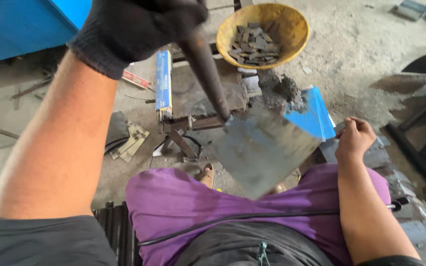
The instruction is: The person welds a metal pipe to a metal sheet using a welding torch, creating bright sparks. They handle the pipe and sheet, repositioning them on a workbench, and also weld a cylindrical metal object to the sheet. The person picks up and places metal pieces and tools during the process.
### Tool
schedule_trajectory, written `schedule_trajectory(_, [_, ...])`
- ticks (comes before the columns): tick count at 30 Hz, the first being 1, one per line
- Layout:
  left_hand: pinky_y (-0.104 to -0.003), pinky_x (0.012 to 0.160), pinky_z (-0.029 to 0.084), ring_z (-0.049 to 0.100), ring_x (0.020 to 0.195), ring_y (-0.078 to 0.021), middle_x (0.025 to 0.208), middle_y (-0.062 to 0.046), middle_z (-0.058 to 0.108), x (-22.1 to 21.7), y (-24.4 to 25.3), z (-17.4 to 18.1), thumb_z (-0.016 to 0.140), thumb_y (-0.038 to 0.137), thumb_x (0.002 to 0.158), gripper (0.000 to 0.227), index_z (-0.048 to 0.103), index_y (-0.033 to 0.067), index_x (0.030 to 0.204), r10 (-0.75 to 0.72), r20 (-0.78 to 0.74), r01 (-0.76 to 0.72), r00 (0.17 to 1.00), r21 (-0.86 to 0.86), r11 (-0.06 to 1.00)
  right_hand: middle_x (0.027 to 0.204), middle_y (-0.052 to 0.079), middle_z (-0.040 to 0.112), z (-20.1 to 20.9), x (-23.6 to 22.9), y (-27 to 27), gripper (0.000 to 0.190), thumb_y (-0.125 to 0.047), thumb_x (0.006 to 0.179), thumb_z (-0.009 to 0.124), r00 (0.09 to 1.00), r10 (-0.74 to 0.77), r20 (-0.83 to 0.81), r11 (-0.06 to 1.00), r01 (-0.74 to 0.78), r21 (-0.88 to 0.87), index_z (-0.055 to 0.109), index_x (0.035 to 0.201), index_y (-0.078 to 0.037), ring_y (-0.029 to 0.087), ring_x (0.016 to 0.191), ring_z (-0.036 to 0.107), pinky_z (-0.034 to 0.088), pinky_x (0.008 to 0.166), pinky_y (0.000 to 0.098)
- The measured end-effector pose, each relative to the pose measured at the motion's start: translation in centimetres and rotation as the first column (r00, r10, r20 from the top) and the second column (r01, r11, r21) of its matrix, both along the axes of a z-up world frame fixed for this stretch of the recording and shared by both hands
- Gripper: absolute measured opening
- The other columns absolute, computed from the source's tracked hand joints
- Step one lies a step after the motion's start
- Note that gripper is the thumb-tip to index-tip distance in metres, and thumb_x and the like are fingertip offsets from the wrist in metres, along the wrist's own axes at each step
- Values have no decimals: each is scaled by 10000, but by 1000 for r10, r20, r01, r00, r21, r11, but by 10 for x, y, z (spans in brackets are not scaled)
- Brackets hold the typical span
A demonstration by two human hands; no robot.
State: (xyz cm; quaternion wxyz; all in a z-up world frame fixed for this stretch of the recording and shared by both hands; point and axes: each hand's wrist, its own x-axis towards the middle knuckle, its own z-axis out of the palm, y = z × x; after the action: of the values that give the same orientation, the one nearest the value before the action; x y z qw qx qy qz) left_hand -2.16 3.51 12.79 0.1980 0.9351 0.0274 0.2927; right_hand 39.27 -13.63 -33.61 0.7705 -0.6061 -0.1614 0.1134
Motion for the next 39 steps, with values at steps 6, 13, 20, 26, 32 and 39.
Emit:
schedule_trajectory(6, [-344,857,610,726,959,-228,1052,-112,717,9,4,-4,832,205,830,394,654,53,1147,-179,-198,213,964,164,963,714,24,614,-9,4,8,91,-81,955,689,966,115,-231,992,-124,-27,706,1030,-33,127,545,572,474,482,286])
schedule_trajectory(13, [-406,867,589,729,978,-336,1083,-144,745,4,26,-42,869,254,748,532,684,81,1216,6,-243,91,970,383,919,723,43,615,-24,9,21,90,-73,975,690,973,152,-173,976,-175,-128,689,1052,-26,137,542,564,450,492,286])
schedule_trajectory(20, [-400,886,595,728,989,-340,1066,-163,727,-10,46,-55,870,257,789,580,635,53,1279,-27,-169,71,985,262,963,729,19,596,-23,1,25,64,-50,989,710,969,204,-140,959,-227,-170,694,1034,-7,114,563,546,439,509,275])
schedule_trajectory(26, [-404,919,590,721,1047,-338,1120,-157,725,-17,23,-65,865,235,762,611,617,71,1295,-45,-91,64,995,219,974,762,31,643,-21,-15,23,142,-47,975,693,948,313,-55,911,-316,-263,703,1086,41,113,586,559,443,521,269])
schedule_trajectory(32, [-351,989,598,725,1128,-266,1235,-108,699,-33,15,-104,875,236,890,551,586,103,1340,-7,208,0,978,35,999,805,52,665,6,-40,24,211,-81,948,717,879,474,-47,798,-452,-398,716,1115,48,102,652,590,480,573,268])
schedule_trajectory(39, [-291,768,571,664,823,-100,1011,-22,721,-49,79,-299,761,160,951,288,654,16,1176,588,470,68,658,-815,575,852,82,741,63,-57,70,237,-161,931,725,839,538,78,726,-415,-549,743,1100,5,135,747,701,566,685,273])
